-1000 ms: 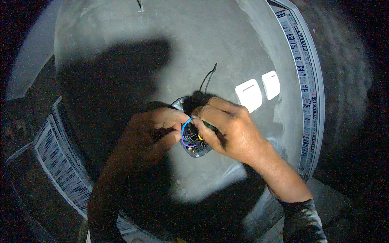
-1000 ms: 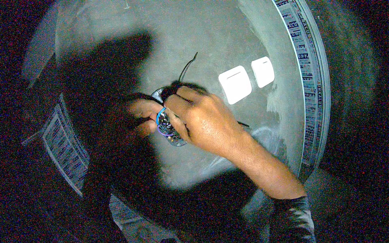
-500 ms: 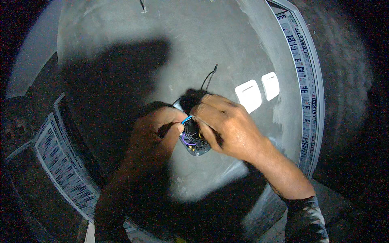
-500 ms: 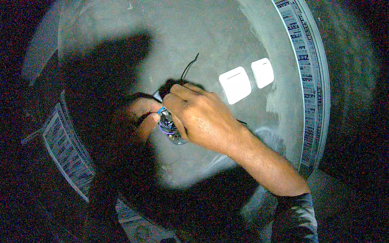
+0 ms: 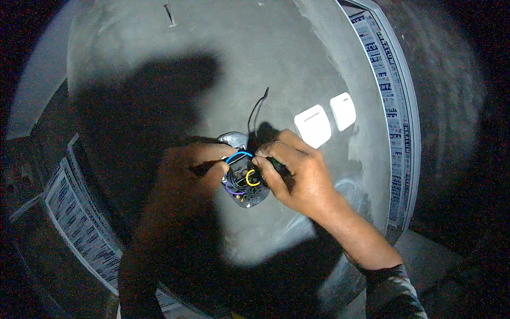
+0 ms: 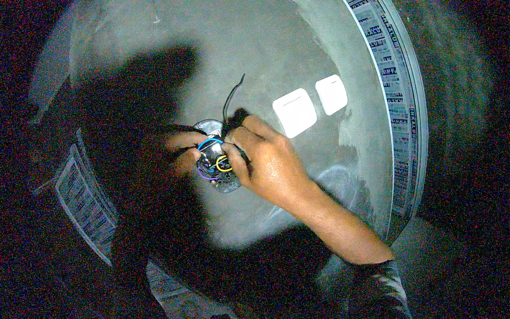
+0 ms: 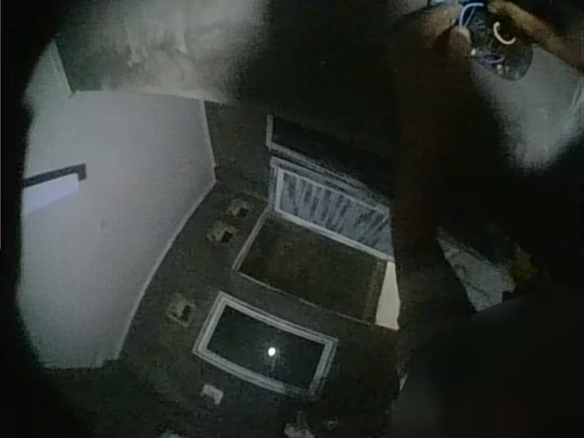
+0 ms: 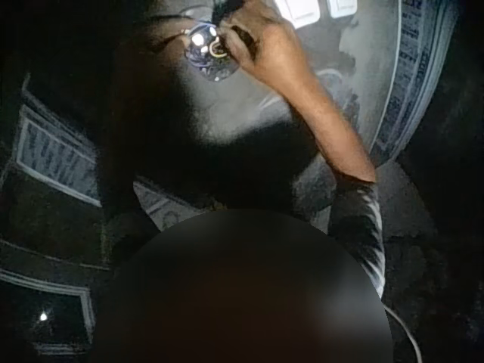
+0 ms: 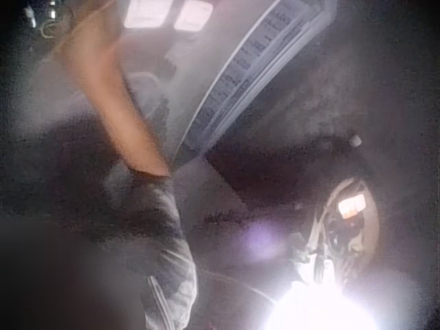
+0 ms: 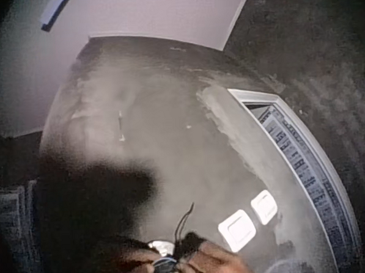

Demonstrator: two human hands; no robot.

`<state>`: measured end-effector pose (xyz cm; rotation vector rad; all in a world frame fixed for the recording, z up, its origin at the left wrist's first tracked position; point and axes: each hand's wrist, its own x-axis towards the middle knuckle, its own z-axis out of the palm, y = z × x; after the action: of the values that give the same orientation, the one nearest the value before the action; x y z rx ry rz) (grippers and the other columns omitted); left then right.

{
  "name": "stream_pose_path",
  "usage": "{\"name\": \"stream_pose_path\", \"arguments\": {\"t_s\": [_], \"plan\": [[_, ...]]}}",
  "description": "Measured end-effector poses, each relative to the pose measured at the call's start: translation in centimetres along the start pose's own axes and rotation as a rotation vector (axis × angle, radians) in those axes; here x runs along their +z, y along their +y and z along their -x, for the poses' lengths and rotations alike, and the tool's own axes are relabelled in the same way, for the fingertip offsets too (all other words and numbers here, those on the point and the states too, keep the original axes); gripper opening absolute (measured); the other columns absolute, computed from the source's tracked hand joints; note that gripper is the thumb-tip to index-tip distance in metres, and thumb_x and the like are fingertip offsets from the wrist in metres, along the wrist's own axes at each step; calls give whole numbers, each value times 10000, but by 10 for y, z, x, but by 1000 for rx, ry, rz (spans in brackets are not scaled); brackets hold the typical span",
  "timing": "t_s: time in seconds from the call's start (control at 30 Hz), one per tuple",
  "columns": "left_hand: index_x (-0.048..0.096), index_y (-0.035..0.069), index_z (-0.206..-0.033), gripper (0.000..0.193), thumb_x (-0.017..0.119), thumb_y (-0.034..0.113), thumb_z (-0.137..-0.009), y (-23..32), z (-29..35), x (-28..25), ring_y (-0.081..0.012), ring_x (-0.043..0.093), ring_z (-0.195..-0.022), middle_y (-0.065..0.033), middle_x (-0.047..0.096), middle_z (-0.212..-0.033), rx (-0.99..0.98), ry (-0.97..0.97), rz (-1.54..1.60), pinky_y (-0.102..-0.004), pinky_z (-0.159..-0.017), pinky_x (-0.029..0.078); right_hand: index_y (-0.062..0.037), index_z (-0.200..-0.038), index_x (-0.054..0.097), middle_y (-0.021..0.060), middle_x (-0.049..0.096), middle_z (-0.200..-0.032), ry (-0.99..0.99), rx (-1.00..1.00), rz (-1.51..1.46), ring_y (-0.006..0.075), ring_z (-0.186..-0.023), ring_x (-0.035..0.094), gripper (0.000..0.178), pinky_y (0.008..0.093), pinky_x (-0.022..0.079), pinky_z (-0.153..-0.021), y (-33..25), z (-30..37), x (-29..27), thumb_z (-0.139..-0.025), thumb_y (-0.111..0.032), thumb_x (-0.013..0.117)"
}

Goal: The person installs an electrical fixture on a wall. They use a screwdriver to tighten screws on the fixture and pliers to strip and connect wires. The person secures the fixture to the wall and ensures the wiring is properly connected.

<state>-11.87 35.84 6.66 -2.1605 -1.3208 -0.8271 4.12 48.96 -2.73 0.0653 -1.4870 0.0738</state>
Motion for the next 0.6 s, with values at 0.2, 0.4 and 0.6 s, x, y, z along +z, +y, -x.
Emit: {"name": "stream_pose_path", "arguments": {"t_s": [0.2, 0.4, 0.6], "plan": [[742, -3, -973, 195, 687, 98, -816, -1, -19, -4, -302, 710, -817, -186, 720, -913, 126, -55, -24, -388, -738, 555, 38, -915, 657, 197, 638, -884, 8, -5, 90, 385, -785, 652, 104, 422, 535, -695, 3, 2, 9, -838, -12, 705], [688, 7, -851, 152, 726, 150, -821, -2, -32, 1, -367, 663, -724, -178, 679, -806, 225, -91, -291, -420, -660, 528, 27, -925, 659, 199, 665, -881, -14, 60, 32, 398, -796, 674, 112, 435, 549, -703, 1, 7, 8, -831, -14, 705], [630, 38, -874, 160, 731, 160, -848, -5, -25, 11, -365, 655, -776, -168, 634, -831, 255, -144, -506, -464, -677, 530, -6, -927, 606, 213, 635, -865, 5, 93, -74, 446, -800, 643, 118, 505, 537, -700, 1, 12, 11, -836, -42, 673]]}}
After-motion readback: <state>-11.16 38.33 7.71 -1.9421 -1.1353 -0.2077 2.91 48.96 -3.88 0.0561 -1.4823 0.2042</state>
